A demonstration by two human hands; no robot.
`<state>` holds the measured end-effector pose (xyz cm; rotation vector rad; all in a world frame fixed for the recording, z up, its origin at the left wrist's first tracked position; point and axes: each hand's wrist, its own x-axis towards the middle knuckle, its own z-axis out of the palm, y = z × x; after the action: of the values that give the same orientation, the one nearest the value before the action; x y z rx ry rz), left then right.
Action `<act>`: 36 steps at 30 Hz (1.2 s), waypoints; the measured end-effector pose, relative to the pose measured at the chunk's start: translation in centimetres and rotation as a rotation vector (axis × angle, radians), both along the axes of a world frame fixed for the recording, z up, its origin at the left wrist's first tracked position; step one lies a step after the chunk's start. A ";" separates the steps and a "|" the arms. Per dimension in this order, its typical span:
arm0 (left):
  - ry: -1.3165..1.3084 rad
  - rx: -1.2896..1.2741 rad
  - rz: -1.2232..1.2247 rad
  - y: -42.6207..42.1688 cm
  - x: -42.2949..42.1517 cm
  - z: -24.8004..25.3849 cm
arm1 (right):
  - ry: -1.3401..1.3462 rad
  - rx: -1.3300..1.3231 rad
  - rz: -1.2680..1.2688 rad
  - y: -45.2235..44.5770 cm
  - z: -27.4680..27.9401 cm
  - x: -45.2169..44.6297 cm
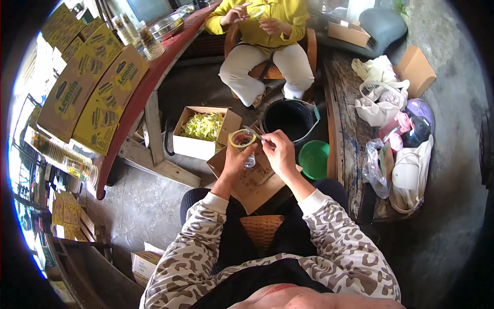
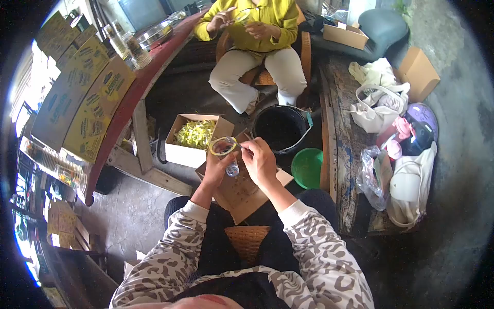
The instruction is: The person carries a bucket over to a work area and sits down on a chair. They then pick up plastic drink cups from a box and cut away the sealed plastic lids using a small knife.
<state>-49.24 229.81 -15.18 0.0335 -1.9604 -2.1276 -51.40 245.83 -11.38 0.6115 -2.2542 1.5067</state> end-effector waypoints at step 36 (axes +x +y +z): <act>0.020 0.171 0.159 1.0 -0.9 -2.7 | 0.217 0.257 -0.067 -1.2 0.2 1.6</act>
<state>-50.12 230.85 -17.85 0.1922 -1.6986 -2.1745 -49.80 244.64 -11.19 0.7260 -2.2887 1.0708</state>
